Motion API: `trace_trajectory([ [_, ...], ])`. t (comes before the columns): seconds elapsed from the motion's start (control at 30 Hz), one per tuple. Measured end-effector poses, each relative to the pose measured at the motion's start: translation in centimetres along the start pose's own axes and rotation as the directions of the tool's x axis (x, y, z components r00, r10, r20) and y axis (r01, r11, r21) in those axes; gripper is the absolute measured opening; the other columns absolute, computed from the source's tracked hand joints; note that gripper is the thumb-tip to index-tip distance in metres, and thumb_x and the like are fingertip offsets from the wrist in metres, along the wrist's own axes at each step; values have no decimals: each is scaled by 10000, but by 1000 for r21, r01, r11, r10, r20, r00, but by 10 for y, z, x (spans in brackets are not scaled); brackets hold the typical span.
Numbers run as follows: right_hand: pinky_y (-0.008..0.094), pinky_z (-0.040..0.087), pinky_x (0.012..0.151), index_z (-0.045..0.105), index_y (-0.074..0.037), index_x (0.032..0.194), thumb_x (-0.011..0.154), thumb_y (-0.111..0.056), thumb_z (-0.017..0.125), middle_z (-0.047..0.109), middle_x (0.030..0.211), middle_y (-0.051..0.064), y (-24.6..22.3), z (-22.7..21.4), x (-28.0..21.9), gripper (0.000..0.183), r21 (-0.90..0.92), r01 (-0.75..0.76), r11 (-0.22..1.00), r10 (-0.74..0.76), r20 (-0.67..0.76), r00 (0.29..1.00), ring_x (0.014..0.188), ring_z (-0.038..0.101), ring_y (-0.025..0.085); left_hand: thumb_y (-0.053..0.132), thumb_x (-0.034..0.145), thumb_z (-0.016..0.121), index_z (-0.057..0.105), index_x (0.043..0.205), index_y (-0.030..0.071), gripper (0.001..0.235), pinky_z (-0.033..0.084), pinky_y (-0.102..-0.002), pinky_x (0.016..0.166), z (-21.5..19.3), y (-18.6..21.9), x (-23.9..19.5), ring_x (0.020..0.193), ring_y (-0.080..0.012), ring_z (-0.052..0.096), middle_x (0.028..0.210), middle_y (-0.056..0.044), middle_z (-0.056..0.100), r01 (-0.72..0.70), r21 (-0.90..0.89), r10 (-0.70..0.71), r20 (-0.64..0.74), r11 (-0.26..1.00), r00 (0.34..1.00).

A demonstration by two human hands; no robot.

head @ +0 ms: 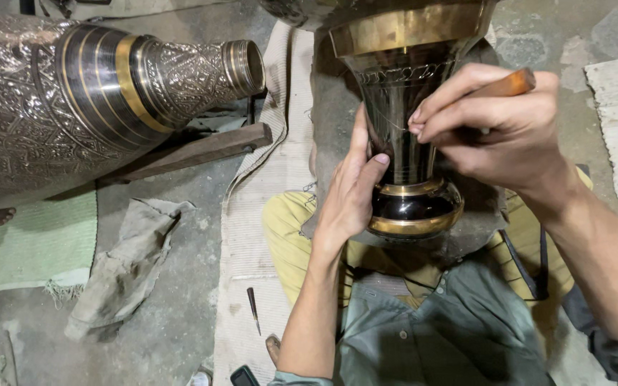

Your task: The person sits on the floor and uses a small hand tool to engrave a decorative pattern onto the neck of a dark metal vase. The person holds the vase steady with one hand while carefully carving lines with the other.

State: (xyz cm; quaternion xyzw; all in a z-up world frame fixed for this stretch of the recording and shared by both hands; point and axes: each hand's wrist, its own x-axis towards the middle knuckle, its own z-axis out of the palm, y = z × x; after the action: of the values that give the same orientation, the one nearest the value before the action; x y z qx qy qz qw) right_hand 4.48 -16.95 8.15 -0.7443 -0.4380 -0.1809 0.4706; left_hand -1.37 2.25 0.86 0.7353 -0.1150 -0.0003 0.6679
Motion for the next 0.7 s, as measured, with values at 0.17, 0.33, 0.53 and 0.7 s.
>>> trace_trajectory([
  [0.17, 301, 589, 695, 746, 41, 837, 744, 188, 699, 721, 900, 156, -4, 0, 1, 180, -51, 7, 999, -7, 3, 1000, 781, 720, 209, 120, 972, 417, 114, 1680, 69, 772, 326, -375, 1247, 0, -1, 1, 1501, -357, 480, 1600, -261, 477, 20, -17, -19, 6, 1000, 1000],
  [0.33, 293, 579, 678, 747, 38, 827, 727, 177, 698, 726, 893, 151, -5, -3, 3, 178, -43, 6, 999, -4, 45, 999, 776, 719, 210, 120, 966, 417, 119, 1682, 72, 777, 334, -379, 1245, -1, -2, 1, 1496, -358, 493, 1602, -259, 481, 8, -18, -7, 6, 1000, 1000],
  [0.53, 293, 619, 728, 734, 40, 794, 686, 170, 665, 724, 880, 157, 6, -5, -3, 182, 30, 29, 999, -30, 47, 998, 789, 732, 214, 133, 964, 420, 110, 1684, 81, 785, 326, -374, 1253, 0, -5, 1, 1498, -356, 471, 1626, -250, 443, 24, 26, -24, -1, 999, 1000],
  [0.7, 316, 630, 766, 718, 56, 796, 697, 206, 660, 714, 877, 168, 7, 1, -9, 189, 70, 1, 998, 2, -47, 999, 801, 731, 224, 146, 968, 424, 119, 1674, 74, 773, 339, -374, 1231, -1, -4, 2, 1483, -349, 499, 1596, -247, 488, 51, 44, -51, -1, 998, 999],
])
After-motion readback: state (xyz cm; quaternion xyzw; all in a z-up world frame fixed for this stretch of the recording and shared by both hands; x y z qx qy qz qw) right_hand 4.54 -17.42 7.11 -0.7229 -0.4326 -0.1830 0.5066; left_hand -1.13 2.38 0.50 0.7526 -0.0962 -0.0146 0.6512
